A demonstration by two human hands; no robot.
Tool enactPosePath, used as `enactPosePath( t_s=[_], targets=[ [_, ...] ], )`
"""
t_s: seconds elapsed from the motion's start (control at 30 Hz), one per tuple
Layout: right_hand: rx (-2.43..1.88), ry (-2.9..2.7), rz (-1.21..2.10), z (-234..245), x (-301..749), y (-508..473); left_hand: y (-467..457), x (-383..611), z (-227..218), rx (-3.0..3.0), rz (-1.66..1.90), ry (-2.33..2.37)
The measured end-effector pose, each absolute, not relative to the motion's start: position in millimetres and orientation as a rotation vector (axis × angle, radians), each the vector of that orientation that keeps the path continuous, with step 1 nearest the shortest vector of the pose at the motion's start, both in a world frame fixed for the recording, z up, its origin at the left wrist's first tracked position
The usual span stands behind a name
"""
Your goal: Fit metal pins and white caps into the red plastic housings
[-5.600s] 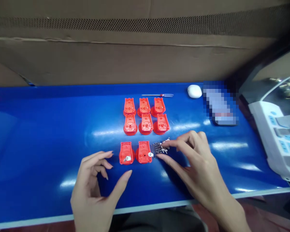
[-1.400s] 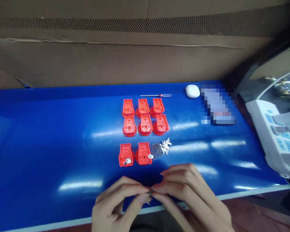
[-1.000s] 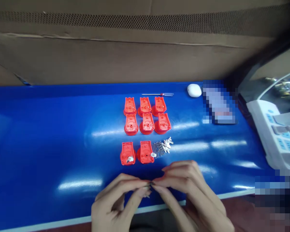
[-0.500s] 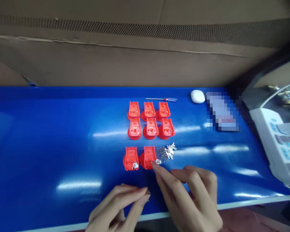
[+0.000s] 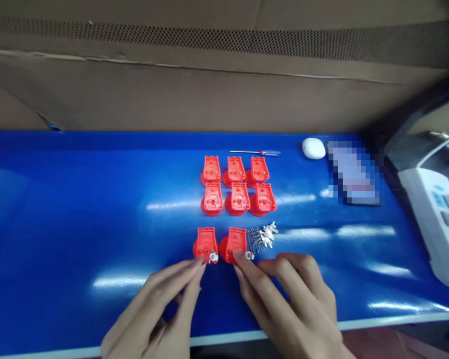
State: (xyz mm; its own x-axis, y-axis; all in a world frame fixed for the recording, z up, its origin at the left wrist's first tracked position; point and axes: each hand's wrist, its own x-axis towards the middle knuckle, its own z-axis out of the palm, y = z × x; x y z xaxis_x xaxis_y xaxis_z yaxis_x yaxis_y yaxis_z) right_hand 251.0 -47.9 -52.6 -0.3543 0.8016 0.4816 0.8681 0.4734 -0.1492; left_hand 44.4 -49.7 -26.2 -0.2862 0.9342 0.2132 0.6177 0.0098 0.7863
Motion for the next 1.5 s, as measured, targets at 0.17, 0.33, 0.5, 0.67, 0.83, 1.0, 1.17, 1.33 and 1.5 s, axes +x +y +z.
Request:
enactPosePath(
  t_s=[0.17, 0.33, 0.5, 0.67, 0.83, 1.0, 1.17, 1.33, 1.5],
  targets=[
    [-1.325, -2.257, -0.16, -63.0, 260.0, -49.6, -40.3, 50.8, -18.6, 1.648, 1.204, 1.903],
    [-1.333, -2.231, -0.145, -71.4, 261.7, -52.5, -34.1, 50.8, -18.0, 1.617, 1.219, 1.863],
    [-1.326, -2.188, -0.119, -71.5, 259.3, -51.3, -29.7, 51.6, -22.6, 1.595, 1.234, 1.826],
    [-1.325, -2.161, -0.09, -69.8, 257.4, -50.0, -30.6, 48.1, -28.1, 1.722, 1.225, 1.765],
    [-1.31, -2.148, -0.077, -69.3, 255.5, -49.0, -28.5, 38.5, -24.9, 1.804, 1.095, 1.76],
    [-1.307, -2.118, -0.071, -65.9, 253.1, -48.1, -26.0, 34.0, -15.2, 1.745, 0.991, 1.786],
    [-1.291, -2.118, -0.052, -64.6, 251.5, -47.9, -31.0, 36.9, -19.8, 1.74, 1.015, 1.838],
    [-1.273, -2.121, -0.032, -68.0, 252.3, -48.8, -31.1, 42.3, -35.2, 1.757, 1.002, 1.878],
    [-1.249, -2.144, -0.038, -69.8, 253.5, -49.2, -28.0, 36.3, -40.2, 1.702, 0.905, 1.852]
  ],
)
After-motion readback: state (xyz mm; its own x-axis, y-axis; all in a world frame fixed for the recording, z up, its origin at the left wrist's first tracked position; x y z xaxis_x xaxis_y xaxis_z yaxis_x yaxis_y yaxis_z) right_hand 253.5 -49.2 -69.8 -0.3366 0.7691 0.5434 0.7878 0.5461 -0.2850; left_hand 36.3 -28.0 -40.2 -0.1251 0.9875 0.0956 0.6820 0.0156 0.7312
